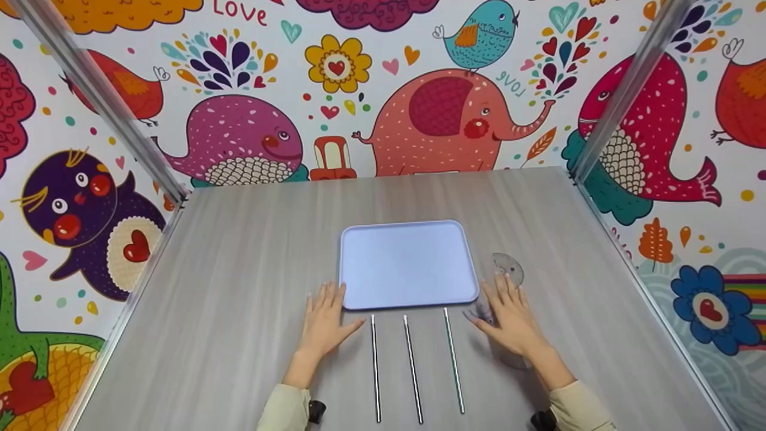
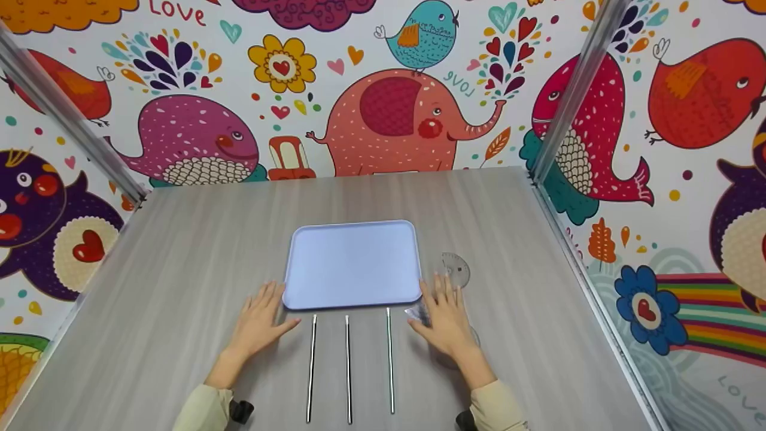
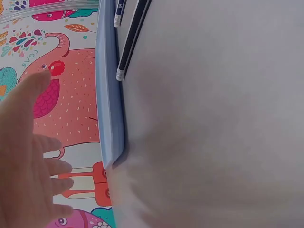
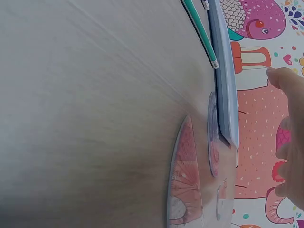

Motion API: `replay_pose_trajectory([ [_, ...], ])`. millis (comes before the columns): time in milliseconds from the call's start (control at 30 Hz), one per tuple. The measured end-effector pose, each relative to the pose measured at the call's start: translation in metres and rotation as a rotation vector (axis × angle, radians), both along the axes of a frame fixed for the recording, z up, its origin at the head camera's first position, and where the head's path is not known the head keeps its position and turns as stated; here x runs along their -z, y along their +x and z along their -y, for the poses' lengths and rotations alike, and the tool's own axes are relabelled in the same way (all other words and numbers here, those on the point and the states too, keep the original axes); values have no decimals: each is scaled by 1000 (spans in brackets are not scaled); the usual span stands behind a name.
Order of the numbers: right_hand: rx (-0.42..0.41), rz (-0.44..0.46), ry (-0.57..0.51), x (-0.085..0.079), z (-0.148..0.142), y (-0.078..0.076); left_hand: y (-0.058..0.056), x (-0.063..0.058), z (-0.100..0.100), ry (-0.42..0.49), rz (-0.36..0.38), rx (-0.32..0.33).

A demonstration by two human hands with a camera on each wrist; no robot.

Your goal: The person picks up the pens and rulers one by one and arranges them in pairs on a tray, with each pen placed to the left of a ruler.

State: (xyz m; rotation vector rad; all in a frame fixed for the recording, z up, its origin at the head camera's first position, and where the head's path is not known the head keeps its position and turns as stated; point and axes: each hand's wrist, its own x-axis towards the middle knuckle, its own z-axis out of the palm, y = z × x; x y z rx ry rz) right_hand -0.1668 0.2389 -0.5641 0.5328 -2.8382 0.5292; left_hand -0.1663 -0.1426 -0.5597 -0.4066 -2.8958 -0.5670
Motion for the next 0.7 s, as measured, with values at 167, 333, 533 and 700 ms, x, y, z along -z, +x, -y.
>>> replay_pose_trajectory([
  [167,-7,9,-2,0,1,1,-4,-1,-1,9,4,-6],
  [333,-11,7,-1,0,1,1,-9,-4,-4,-8,-5,-5],
  [533,-34,-47,3,2,3,2,-11,-3,-3,-13,-17,-9],
  [700,-43,-36,9,3,5,4,-13,-1,-1,-8,-19,-16],
])
